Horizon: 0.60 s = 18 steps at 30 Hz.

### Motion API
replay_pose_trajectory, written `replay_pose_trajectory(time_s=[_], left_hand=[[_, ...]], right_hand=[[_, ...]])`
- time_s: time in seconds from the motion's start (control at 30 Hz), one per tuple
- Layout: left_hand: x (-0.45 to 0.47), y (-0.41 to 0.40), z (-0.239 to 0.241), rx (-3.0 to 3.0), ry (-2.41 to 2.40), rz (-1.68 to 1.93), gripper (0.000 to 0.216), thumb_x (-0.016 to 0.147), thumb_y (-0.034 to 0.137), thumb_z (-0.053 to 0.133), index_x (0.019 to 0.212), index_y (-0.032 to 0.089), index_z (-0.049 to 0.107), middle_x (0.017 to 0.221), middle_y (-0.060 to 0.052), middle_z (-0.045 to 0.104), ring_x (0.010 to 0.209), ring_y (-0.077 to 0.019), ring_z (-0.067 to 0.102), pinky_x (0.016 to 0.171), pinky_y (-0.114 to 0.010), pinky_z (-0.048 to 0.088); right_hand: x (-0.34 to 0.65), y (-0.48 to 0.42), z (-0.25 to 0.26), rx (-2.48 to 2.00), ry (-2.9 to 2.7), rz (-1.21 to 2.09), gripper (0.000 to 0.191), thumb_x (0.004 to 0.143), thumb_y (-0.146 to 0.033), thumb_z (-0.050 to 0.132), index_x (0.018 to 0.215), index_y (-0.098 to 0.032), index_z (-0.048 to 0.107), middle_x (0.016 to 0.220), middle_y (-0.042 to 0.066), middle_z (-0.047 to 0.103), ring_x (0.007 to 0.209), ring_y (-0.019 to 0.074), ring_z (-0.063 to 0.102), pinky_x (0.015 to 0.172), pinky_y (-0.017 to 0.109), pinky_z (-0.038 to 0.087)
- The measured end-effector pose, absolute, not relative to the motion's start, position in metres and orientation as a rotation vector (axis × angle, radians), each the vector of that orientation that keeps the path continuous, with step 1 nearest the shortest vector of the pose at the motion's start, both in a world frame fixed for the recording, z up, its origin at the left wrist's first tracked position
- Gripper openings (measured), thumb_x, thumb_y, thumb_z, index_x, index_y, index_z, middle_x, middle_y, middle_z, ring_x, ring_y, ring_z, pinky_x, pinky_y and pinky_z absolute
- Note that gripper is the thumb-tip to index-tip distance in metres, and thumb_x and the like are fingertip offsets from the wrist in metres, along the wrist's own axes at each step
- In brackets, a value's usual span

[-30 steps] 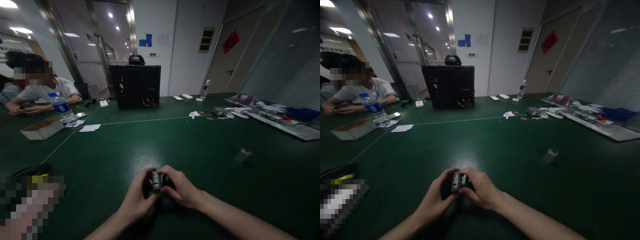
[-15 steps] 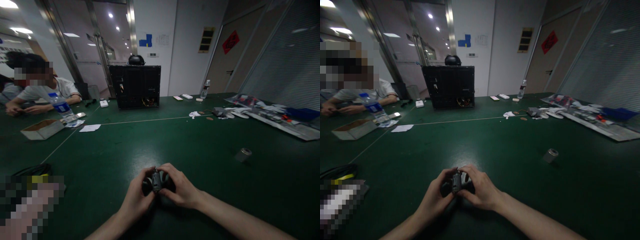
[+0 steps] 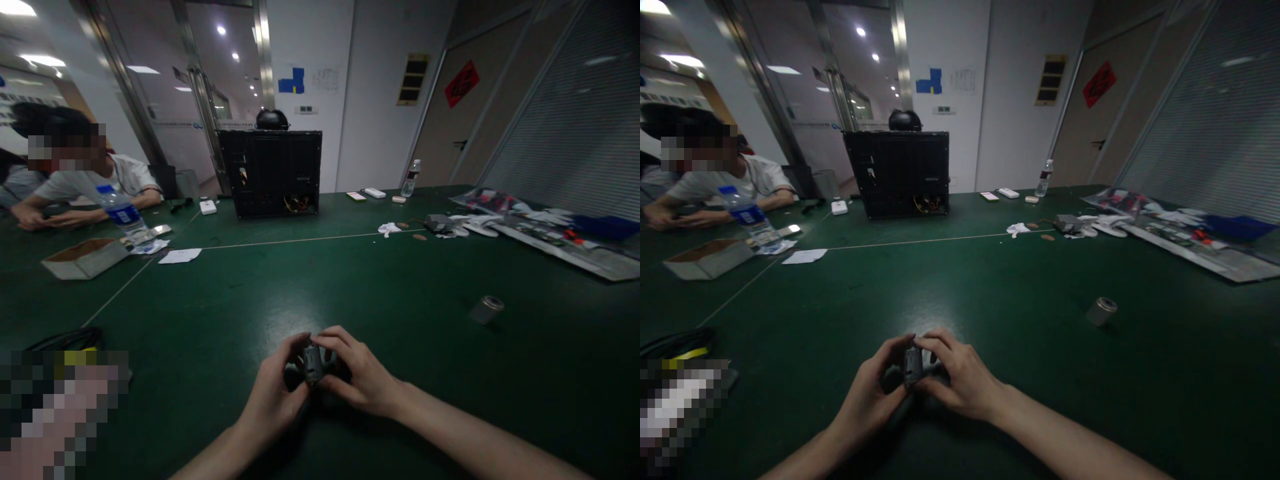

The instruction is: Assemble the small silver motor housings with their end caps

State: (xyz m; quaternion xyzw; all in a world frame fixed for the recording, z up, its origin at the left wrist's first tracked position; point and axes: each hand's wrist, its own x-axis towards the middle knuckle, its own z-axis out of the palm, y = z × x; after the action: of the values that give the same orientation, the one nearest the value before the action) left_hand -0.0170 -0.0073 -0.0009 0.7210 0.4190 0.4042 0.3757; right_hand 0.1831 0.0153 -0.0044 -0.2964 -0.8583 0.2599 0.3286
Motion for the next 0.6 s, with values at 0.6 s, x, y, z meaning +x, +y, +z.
replay_pose_trajectory(time_s=[0.6], left_hand=[[-0.0158,-0.0071,0.0034,1.804,1.099,1.005,0.045,0.077,0.009,0.061,0.119,0.019,0.05,0.113,-0.01,0.065,0.099,-0.0234,0.065,0.086,-0.036,0.053]], right_hand=[[0.184,0.0161,-0.0015,-0.804,-2.272,0.75,0.05,0.085,-0.03,0.06,0.131,-0.025,0.041,0.118,0.009,0.05,0.088,0.0177,0.057,0.073,0.031,0.049]])
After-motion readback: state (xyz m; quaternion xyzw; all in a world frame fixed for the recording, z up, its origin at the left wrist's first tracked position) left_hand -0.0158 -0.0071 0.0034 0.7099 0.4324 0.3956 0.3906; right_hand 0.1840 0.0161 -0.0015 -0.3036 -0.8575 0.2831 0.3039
